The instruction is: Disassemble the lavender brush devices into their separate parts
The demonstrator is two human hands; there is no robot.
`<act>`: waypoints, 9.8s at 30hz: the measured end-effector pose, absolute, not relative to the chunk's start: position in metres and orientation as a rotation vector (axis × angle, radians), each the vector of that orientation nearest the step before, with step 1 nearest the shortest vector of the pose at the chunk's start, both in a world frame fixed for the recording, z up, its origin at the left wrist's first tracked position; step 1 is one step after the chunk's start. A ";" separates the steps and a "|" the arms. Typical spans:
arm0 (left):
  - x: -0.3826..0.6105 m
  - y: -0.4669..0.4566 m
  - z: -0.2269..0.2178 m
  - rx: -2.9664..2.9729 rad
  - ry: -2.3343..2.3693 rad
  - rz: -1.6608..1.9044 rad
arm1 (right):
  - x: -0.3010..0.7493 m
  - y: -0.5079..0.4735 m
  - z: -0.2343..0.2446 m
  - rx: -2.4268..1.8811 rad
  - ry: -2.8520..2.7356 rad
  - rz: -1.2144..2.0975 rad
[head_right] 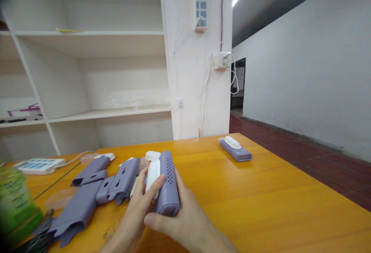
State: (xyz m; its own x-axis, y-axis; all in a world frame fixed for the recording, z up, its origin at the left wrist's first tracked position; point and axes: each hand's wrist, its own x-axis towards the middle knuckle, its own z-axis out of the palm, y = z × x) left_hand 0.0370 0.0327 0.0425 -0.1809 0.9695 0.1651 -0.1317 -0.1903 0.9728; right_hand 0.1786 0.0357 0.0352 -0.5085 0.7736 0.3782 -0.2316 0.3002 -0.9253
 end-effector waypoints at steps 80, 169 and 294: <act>0.053 0.019 -0.014 2.484 1.455 0.852 | 0.255 0.111 0.017 -0.735 -1.364 1.268; 0.011 0.035 0.019 2.495 1.550 1.095 | 0.229 0.076 0.038 -0.847 -1.849 0.863; 0.037 0.050 -0.018 1.741 1.038 1.223 | 0.232 0.079 0.011 -0.934 -2.368 0.757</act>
